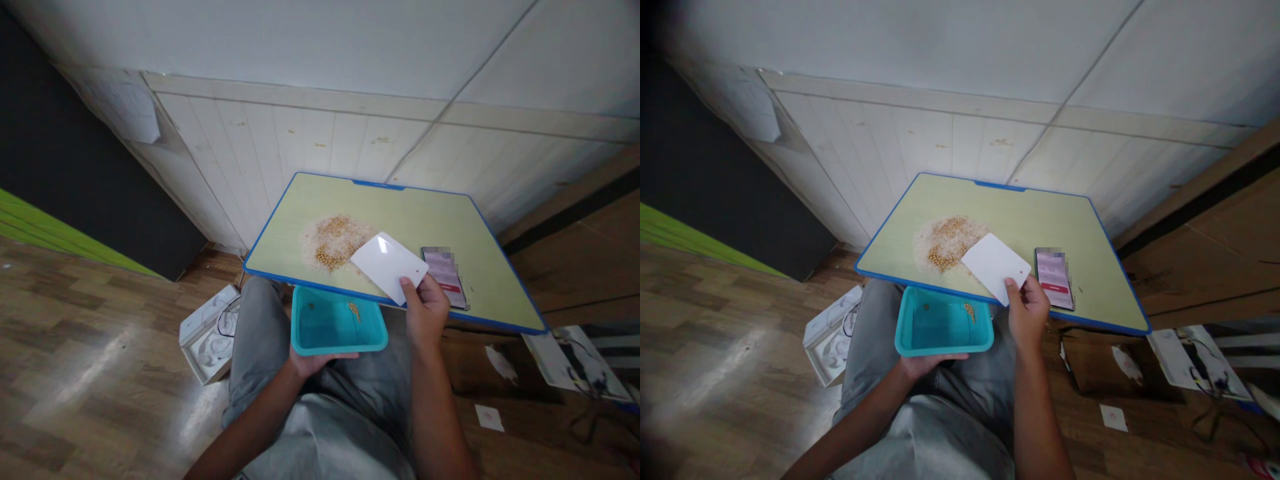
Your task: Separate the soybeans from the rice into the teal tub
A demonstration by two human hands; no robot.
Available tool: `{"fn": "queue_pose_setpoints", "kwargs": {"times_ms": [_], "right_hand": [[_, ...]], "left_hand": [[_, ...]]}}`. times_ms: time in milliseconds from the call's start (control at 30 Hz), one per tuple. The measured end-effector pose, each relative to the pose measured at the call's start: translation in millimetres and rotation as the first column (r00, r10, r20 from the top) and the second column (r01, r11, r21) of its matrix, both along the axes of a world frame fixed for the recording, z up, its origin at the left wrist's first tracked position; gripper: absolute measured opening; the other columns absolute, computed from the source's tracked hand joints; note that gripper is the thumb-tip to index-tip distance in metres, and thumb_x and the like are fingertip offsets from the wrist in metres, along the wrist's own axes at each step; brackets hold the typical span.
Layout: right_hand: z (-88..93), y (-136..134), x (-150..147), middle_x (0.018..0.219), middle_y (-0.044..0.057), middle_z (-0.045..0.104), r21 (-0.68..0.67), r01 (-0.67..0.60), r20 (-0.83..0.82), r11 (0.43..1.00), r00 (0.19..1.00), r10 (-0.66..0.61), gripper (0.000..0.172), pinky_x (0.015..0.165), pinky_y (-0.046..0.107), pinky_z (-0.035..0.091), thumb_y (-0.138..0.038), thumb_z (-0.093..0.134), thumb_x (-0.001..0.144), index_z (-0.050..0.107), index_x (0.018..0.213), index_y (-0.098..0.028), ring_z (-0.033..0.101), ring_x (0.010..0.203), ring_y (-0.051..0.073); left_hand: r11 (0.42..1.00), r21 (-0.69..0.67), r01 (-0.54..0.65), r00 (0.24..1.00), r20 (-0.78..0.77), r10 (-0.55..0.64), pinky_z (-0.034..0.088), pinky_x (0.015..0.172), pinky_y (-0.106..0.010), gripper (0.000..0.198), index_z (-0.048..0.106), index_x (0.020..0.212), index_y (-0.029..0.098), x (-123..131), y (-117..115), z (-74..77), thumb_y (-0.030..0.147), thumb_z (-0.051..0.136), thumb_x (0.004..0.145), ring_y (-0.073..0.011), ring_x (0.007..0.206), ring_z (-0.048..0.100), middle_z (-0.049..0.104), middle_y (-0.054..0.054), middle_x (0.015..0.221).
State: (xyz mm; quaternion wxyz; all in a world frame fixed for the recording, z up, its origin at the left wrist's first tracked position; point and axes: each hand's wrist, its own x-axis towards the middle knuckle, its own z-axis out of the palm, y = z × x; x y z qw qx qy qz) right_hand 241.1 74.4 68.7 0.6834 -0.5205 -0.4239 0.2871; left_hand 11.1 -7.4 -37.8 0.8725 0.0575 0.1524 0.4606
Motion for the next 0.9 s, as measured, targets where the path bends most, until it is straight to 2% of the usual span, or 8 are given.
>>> {"fn": "queue_pose_setpoints", "kwargs": {"times_ms": [100, 300, 467, 667, 900], "right_hand": [[0.7, -0.6, -0.8, 0.096, 0.007, 0.088, 0.006, 0.000, -0.010, 1.000, 1.000, 0.001, 0.045, 0.079, 0.035, 0.061, -0.059, 0.094, 0.080, 0.086, 0.100, -0.019, 0.076, 0.086, 0.024], [0.7, -2.6, -2.0, 0.099, 0.008, 0.088, 0.004, 0.003, -0.008, 1.000, 1.000, -0.003, 0.043, 0.083, 0.038, 0.061, -0.056, 0.092, 0.081, 0.085, 0.102, -0.019, 0.077, 0.089, 0.025], [0.1, -2.2, -1.8, 0.099, 0.009, 0.088, -0.002, 0.005, 0.002, 1.000, 1.000, -0.005, 0.043, 0.085, 0.040, 0.062, -0.058, 0.091, 0.082, 0.085, 0.101, -0.019, 0.077, 0.090, 0.026], [0.0, -2.3, -1.0, 0.097, 0.009, 0.087, 0.000, 0.003, 0.030, 1.000, 1.000, -0.003, 0.045, 0.084, 0.040, 0.063, -0.060, 0.091, 0.083, 0.085, 0.101, -0.019, 0.078, 0.089, 0.026], [-1.1, -1.8, -0.9, 0.098, 0.009, 0.088, -0.006, 0.007, 0.023, 1.000, 1.000, -0.007, 0.045, 0.088, 0.042, 0.064, -0.059, 0.091, 0.083, 0.085, 0.101, -0.019, 0.078, 0.090, 0.027]], "left_hand": [[0.998, 0.053, 0.018, 0.999, 0.032, -0.020, 0.005, 0.130, -0.094, 0.081, 0.082, 0.142, 0.033, 0.2, -0.1, 1.2, 0.079, 0.024, 0.107, -0.0540, 0.167, 0.042, 0.056, -0.008, 0.177], [0.995, 0.097, 0.038, 0.998, 0.051, -0.043, -0.005, 0.126, -0.097, 0.090, 0.076, 0.152, 0.029, -4.7, 1.4, 0.3, 0.074, 0.011, 0.109, -0.0562, 0.170, 0.034, 0.045, -0.011, 0.182], [0.996, 0.086, 0.033, 0.999, 0.036, -0.036, 0.001, 0.129, -0.094, 0.087, 0.076, 0.151, 0.029, -3.8, 1.8, 2.2, 0.074, 0.015, 0.109, -0.0546, 0.171, 0.034, 0.046, -0.011, 0.183], [0.998, 0.050, 0.029, 0.999, 0.011, -0.030, 0.005, 0.131, -0.092, 0.082, 0.076, 0.152, 0.031, -3.7, 3.0, -3.8, 0.081, 0.030, 0.106, -0.0549, 0.171, 0.034, 0.048, -0.012, 0.183], [0.999, 0.015, 0.033, 0.999, 0.000, -0.033, 0.005, 0.129, -0.094, 0.087, 0.074, 0.154, 0.029, -6.4, 2.7, -3.9, 0.078, 0.020, 0.107, -0.0544, 0.172, 0.031, 0.047, -0.013, 0.183]]}}
